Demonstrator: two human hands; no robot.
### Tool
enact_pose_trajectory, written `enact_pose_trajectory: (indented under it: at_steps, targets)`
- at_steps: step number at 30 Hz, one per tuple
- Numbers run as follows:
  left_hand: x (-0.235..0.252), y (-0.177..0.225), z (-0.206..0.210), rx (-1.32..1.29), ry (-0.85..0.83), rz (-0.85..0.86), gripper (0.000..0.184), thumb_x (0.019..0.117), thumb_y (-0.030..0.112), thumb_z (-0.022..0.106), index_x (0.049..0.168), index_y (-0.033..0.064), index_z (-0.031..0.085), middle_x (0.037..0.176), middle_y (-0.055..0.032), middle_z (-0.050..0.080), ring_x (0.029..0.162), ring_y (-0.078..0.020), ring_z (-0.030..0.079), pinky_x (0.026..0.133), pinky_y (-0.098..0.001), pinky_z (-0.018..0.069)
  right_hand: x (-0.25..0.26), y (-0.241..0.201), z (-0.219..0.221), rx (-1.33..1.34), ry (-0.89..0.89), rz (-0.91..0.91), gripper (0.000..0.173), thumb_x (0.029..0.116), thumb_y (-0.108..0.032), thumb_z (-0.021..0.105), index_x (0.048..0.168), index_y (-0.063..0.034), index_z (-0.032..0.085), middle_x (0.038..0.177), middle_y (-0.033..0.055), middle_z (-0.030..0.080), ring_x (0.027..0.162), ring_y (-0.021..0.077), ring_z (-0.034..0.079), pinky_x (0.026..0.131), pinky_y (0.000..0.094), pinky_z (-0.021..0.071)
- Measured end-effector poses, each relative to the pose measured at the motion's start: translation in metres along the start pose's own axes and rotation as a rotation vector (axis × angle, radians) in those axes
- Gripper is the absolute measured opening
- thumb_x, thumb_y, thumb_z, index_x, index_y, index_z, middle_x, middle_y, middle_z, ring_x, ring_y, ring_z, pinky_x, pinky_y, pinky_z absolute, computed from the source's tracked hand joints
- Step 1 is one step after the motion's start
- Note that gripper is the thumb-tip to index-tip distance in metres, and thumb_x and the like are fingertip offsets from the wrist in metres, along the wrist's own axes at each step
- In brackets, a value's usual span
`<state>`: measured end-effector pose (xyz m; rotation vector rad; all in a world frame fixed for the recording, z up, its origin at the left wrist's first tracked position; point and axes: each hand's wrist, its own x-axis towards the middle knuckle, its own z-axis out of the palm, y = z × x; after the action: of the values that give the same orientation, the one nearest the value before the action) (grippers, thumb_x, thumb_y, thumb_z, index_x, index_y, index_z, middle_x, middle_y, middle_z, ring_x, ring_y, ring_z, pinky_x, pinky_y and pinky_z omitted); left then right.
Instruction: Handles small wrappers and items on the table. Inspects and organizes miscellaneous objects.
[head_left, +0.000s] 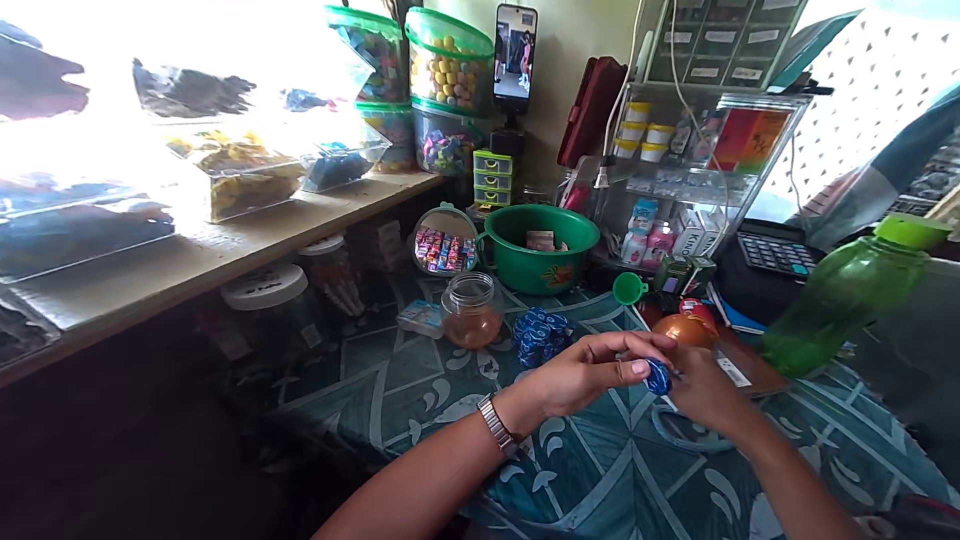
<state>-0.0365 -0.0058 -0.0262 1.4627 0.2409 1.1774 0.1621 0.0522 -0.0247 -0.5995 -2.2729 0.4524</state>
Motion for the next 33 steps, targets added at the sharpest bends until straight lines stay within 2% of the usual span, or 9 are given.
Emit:
enact_pose_trajectory:
  at_steps: [2,4,9,13,16,21,26,30,33]
  targets:
    - [0.001,0.0,0.0,-0.042,-0.046,0.028,0.02,0.1029,0.013,0.055,0.118,0.01,0.067,0.143,-0.0056,0.057,0.125,-0.0168,0.059,0.104,-0.037,0.0498,0.002,0.003,-0.014,0.161,-0.058,0.023,0.019,0.0957,-0.012,0.064,0.106,-0.003,0.077,0.1,0.0007,0.075,0.093,-0.0055,0.067,0.085,0.0131,0.0535]
    - [0.001,0.0,-0.001,-0.068,-0.086,0.054,0.021,0.1025,0.016,0.057,0.12,0.011,0.068,0.146,-0.0066,0.055,0.129,-0.0208,0.058,0.108,-0.0426,0.0483,0.002,0.004,-0.023,0.282,-0.075,0.051,0.017,0.0972,-0.012,0.064,0.106,-0.0044,0.076,0.1,-0.006,0.075,0.094,-0.011,0.065,0.086,0.009,0.0524]
    - [0.001,0.01,-0.003,-0.09,0.053,0.033,0.019,0.1022,0.015,0.054,0.116,0.0086,0.066,0.153,-0.015,0.048,0.137,-0.0313,0.052,0.108,-0.0489,0.048,0.005,0.023,-0.037,0.041,0.172,0.179,0.026,0.1033,-0.019,0.056,0.112,-0.0026,0.073,0.096,0.0042,0.074,0.082,0.0053,0.07,0.079,0.0265,0.0599]
    - [0.001,0.01,-0.001,-0.123,0.166,-0.078,0.021,0.1033,0.007,0.047,0.117,0.0051,0.064,0.141,-0.0125,0.059,0.129,-0.0244,0.058,0.106,-0.0426,0.0495,0.007,0.009,-0.024,-0.041,0.147,-0.044,0.043,0.1035,-0.024,0.053,0.137,0.0014,0.061,0.13,0.0194,0.065,0.119,0.0244,0.064,0.102,0.041,0.0525]
    - [0.0,0.007,0.003,-0.166,0.165,-0.066,0.021,0.1029,0.007,0.049,0.111,0.0108,0.068,0.112,-0.0014,0.07,0.107,-0.0141,0.067,0.101,-0.0361,0.053,0.004,-0.001,0.008,-0.138,0.042,-0.234,0.038,0.1034,-0.012,0.046,0.136,0.0018,0.06,0.141,0.0205,0.059,0.137,0.0349,0.053,0.114,0.0465,0.0437]
    - [0.0,0.002,0.001,-0.081,0.147,-0.111,0.022,0.1012,0.006,0.05,0.112,0.0116,0.068,0.116,0.0,0.069,0.11,-0.0136,0.066,0.099,-0.0358,0.054,0.006,0.013,-0.001,-0.194,0.096,-0.244,0.03,0.099,-0.004,0.052,0.121,-0.0049,0.074,0.115,0.014,0.073,0.106,0.0233,0.072,0.093,0.0349,0.0576]
    - [0.0,0.006,-0.002,-0.043,0.176,-0.145,0.023,0.103,0.008,0.046,0.118,0.0042,0.063,0.144,-0.014,0.056,0.128,-0.0247,0.059,0.102,-0.0411,0.0519,0.006,0.03,-0.024,-0.3,0.181,-0.067,0.032,0.103,-0.012,0.053,0.127,0.0007,0.069,0.118,0.0205,0.072,0.107,0.0339,0.071,0.095,0.048,0.0564]
    - [-0.001,0.006,0.0,-0.088,0.145,-0.168,0.022,0.1014,0.009,0.05,0.11,0.0132,0.069,0.114,0.0006,0.069,0.105,-0.012,0.066,0.093,-0.0343,0.0551,0.002,-0.003,-0.008,-0.163,-0.026,-0.141,0.04,0.0996,-0.013,0.055,0.137,0.0019,0.06,0.138,0.0197,0.061,0.128,0.0336,0.06,0.107,0.0513,0.0497]
    - [-0.001,0.002,0.001,-0.119,0.054,-0.155,0.024,0.1022,0.007,0.048,0.112,0.0155,0.069,0.111,0.0033,0.07,0.103,-0.0097,0.066,0.094,-0.0326,0.0548,0.0,-0.006,0.012,-0.17,-0.067,-0.196,0.028,0.0948,-0.006,0.059,0.12,0.004,0.067,0.116,0.0204,0.069,0.113,0.0368,0.066,0.099,0.0574,0.0504]
